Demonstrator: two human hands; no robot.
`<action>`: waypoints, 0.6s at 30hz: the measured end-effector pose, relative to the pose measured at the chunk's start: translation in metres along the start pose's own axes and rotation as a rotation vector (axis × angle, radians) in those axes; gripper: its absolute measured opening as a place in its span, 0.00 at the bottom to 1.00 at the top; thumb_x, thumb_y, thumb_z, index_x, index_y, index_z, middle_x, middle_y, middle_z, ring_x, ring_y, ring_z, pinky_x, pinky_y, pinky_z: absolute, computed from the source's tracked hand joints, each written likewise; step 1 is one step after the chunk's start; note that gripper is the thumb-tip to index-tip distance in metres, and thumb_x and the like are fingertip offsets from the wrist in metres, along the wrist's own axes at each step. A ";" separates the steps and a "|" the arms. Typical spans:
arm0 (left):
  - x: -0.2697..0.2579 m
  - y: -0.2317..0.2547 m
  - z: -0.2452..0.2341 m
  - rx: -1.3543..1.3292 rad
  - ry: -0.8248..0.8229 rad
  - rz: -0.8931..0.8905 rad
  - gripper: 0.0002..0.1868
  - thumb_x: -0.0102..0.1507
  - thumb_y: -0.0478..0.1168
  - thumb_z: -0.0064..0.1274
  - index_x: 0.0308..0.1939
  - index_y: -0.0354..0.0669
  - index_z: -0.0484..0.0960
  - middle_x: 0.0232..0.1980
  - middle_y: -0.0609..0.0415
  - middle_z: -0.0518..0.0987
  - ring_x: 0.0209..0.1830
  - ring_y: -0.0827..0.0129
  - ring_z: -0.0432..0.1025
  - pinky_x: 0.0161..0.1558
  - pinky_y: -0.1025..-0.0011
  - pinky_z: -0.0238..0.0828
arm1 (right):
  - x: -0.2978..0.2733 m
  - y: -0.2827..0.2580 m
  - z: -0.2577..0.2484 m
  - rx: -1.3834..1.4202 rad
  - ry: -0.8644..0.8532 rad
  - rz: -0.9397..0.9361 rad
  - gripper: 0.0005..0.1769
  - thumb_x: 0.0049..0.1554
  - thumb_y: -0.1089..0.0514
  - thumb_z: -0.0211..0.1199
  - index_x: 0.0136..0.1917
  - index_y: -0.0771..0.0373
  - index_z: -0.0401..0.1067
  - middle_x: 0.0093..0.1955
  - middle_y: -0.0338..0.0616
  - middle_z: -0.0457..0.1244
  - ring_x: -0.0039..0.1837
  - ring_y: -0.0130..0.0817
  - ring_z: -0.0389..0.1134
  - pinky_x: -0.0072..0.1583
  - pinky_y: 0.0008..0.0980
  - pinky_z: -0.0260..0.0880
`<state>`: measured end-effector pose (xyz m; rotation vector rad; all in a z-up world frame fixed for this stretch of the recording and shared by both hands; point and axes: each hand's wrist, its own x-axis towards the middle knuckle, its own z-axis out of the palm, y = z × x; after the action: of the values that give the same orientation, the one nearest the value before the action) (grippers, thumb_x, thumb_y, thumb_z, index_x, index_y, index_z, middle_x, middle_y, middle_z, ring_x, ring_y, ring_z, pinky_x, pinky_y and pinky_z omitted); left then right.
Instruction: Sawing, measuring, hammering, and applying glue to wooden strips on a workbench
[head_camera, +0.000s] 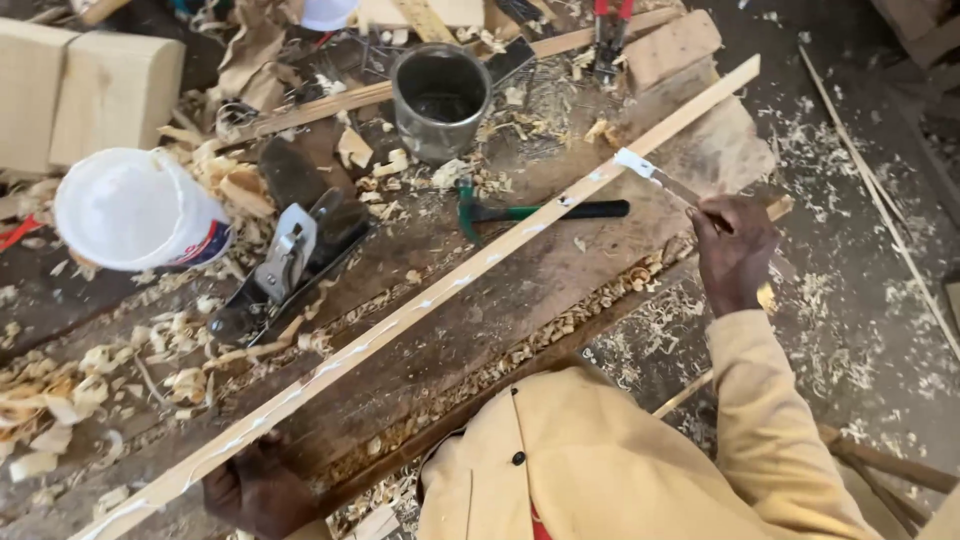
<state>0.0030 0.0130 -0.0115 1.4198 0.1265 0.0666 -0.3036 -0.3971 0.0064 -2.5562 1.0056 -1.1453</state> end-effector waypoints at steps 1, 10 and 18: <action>0.000 0.004 0.002 0.072 0.037 -0.045 0.08 0.63 0.29 0.43 0.37 0.45 0.76 0.28 0.54 0.72 0.23 0.70 0.67 0.24 0.75 0.68 | 0.004 -0.005 -0.004 -0.007 0.044 0.036 0.05 0.56 0.73 0.64 0.43 0.75 0.68 0.41 0.57 0.62 0.41 0.42 0.64 0.43 0.34 0.69; 0.011 -0.020 -0.006 0.004 0.031 -0.089 0.03 0.64 0.39 0.45 0.39 0.53 0.74 0.33 0.54 0.74 0.25 0.69 0.67 0.25 0.76 0.65 | 0.024 0.043 -0.001 0.022 0.104 0.245 0.07 0.52 0.76 0.66 0.42 0.74 0.68 0.40 0.56 0.62 0.41 0.40 0.63 0.43 0.30 0.66; 0.022 -0.039 -0.041 0.035 0.040 -0.251 0.07 0.62 0.46 0.43 0.37 0.52 0.74 0.30 0.63 0.73 0.28 0.71 0.70 0.26 0.75 0.67 | 0.026 0.101 0.005 -0.196 0.157 0.295 0.10 0.50 0.74 0.69 0.43 0.72 0.69 0.39 0.53 0.63 0.39 0.38 0.62 0.42 0.29 0.65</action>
<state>0.0182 0.0504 -0.0569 1.4278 0.3391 -0.1155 -0.3390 -0.4912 -0.0219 -2.3734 1.5422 -1.2294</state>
